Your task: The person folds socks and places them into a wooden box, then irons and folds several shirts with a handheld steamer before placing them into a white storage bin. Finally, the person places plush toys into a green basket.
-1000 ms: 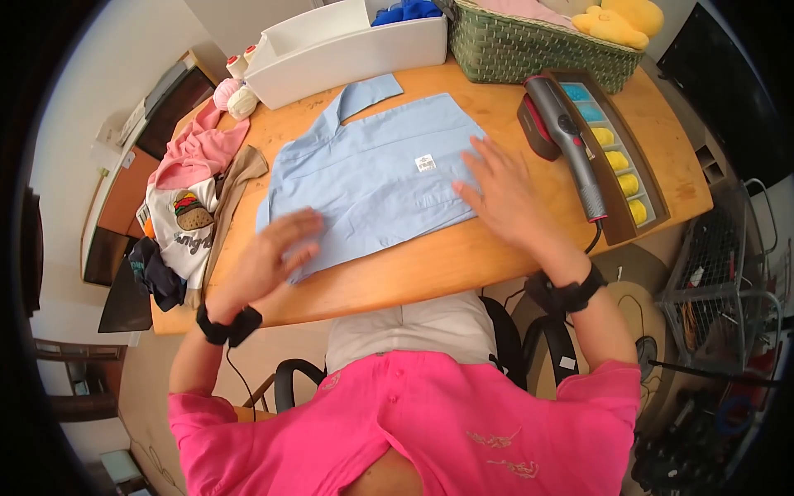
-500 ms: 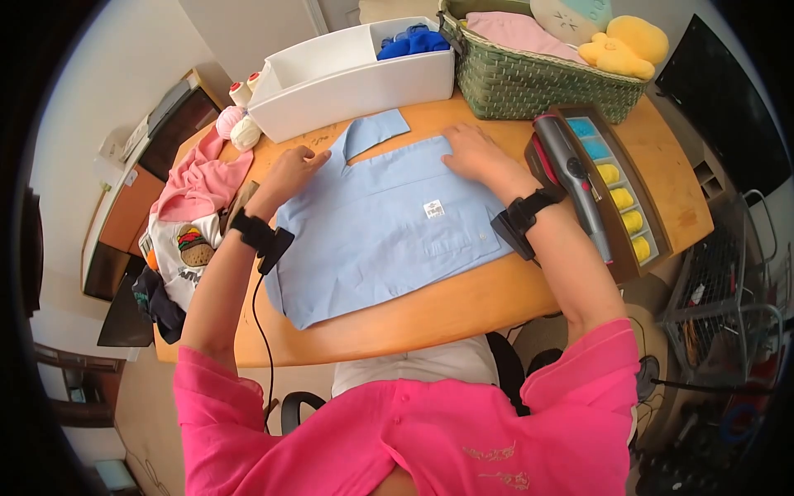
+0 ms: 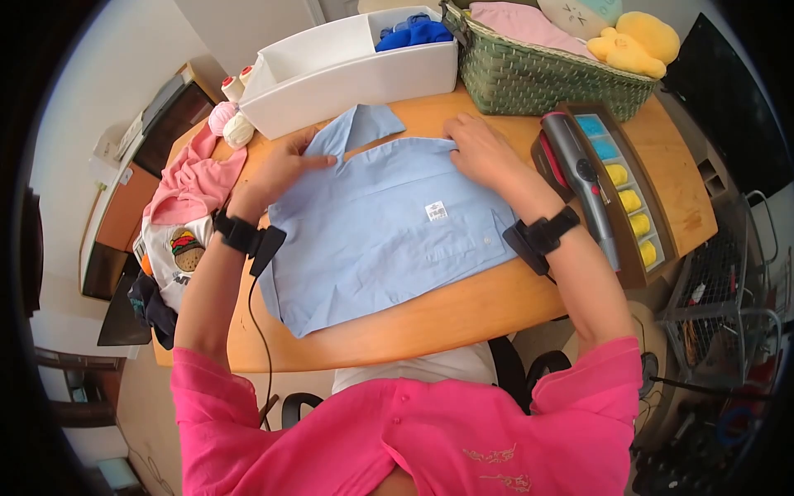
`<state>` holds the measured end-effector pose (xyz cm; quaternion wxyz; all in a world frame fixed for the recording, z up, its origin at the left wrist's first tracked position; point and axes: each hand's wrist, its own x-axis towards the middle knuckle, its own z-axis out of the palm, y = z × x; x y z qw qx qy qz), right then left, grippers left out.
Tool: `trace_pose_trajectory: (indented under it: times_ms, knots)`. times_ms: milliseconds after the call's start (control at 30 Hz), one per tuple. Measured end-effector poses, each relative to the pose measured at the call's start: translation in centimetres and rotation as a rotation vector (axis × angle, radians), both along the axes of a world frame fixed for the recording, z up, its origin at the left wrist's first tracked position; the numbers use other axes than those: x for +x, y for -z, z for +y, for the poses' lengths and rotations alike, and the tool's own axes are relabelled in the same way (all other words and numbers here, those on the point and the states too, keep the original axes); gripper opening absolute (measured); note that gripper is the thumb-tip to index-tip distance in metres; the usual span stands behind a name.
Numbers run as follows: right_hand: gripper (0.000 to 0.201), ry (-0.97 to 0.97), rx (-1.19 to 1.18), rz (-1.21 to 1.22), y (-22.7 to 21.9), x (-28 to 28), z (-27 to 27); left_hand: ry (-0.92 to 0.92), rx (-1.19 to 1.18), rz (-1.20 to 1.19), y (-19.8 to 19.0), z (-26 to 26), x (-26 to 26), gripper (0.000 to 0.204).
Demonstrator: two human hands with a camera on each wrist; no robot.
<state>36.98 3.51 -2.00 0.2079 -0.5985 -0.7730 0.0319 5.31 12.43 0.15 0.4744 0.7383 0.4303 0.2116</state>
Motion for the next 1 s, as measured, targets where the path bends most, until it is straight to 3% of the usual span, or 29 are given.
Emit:
trace_pose_trajectory:
  times_ms: [33, 167, 300, 400, 500, 667, 867, 1000]
  knots:
    - [0.019, -0.012, 0.028, 0.008, -0.3, 0.0, -0.7, 0.057, 0.165, 0.027, -0.1, -0.8, -0.1, 0.017]
    - [0.017, -0.010, 0.080, -0.002, -1.4, -0.3, -3.6, 0.087, 0.215, 0.082, -2.1, -6.3, -0.3, 0.020]
    - [0.015, -0.047, 0.100, -0.006, -1.2, -0.5, -5.9, 0.251, 0.469, 0.206, -0.1, -8.0, -2.1, 0.020]
    - [0.015, -0.036, 0.079, -0.041, -0.2, -0.5, -6.8, 0.270, 0.481, 0.190, 0.9, -8.8, -2.8, 0.025]
    - [0.016, -0.024, 0.074, -0.053, 0.5, -0.3, -7.4, 0.181, 0.411, 0.328, 0.6, -9.7, -3.0, 0.032]
    - [0.017, -0.034, 0.112, -0.083, 0.0, -0.4, -8.0, 0.206, 0.496, 0.279, 0.9, -9.4, -4.0, 0.038]
    - [0.019, 0.029, -0.031, -0.213, 0.1, -0.2, -7.8, 0.201, 0.485, 0.345, 2.3, -9.5, -5.1, 0.039]
    - [0.041, 0.188, -0.019, 0.307, -0.3, -3.6, -5.7, 0.215, 0.456, 0.342, 2.8, -9.1, -5.7, 0.039]
